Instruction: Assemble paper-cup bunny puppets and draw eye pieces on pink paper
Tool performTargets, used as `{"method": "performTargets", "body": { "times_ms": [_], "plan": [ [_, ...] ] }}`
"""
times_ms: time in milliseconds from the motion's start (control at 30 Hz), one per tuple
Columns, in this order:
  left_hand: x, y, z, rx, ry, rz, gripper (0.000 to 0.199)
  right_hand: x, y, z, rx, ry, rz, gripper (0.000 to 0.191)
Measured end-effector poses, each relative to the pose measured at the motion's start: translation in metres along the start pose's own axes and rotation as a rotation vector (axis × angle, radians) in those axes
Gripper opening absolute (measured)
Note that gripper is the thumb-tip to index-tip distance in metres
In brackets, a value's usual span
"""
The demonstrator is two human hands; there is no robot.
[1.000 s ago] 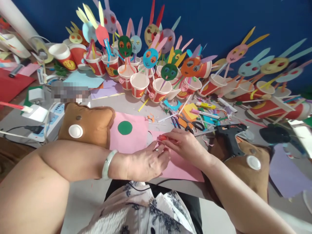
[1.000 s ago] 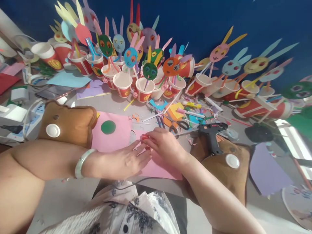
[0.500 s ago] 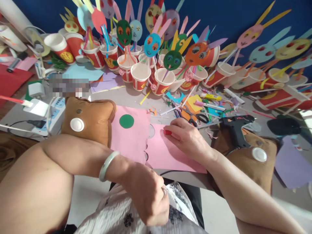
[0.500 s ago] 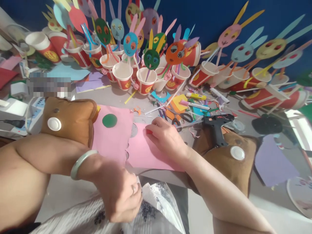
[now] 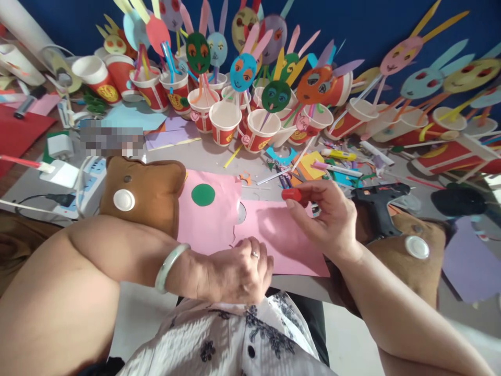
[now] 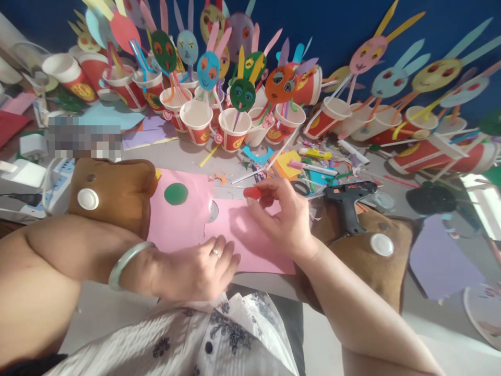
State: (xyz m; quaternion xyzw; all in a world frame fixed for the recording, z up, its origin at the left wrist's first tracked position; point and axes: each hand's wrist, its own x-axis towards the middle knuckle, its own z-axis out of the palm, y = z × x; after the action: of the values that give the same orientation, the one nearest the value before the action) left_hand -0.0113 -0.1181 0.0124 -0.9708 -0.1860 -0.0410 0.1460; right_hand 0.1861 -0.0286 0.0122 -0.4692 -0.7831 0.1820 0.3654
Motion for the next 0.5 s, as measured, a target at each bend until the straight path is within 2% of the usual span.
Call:
{"method": "performTargets", "body": {
  "times_ms": [100,233,300,400,500],
  "plan": [
    [-0.001,0.007,0.001,0.017,-0.144,-0.095,0.039,0.002,0.001,-0.003,0.022,-0.167,-0.036,0.018],
    [-0.005,0.013,0.005,-0.050,-0.162,-0.136,0.062,0.005,0.003,-0.008,0.035,-0.531,-0.216,0.019],
    [-0.005,0.012,0.007,-0.064,-0.158,-0.174,0.070,0.005,0.002,-0.008,0.014,-0.667,-0.295,0.021],
    [-0.005,0.010,0.009,-0.040,-0.156,-0.204,0.077,0.003,0.001,-0.006,-0.049,-0.768,-0.313,0.030],
    [-0.005,0.011,0.011,-0.005,-0.169,-0.224,0.087,-0.003,-0.003,-0.006,-0.143,-0.794,-0.300,0.034]
  ]
}}
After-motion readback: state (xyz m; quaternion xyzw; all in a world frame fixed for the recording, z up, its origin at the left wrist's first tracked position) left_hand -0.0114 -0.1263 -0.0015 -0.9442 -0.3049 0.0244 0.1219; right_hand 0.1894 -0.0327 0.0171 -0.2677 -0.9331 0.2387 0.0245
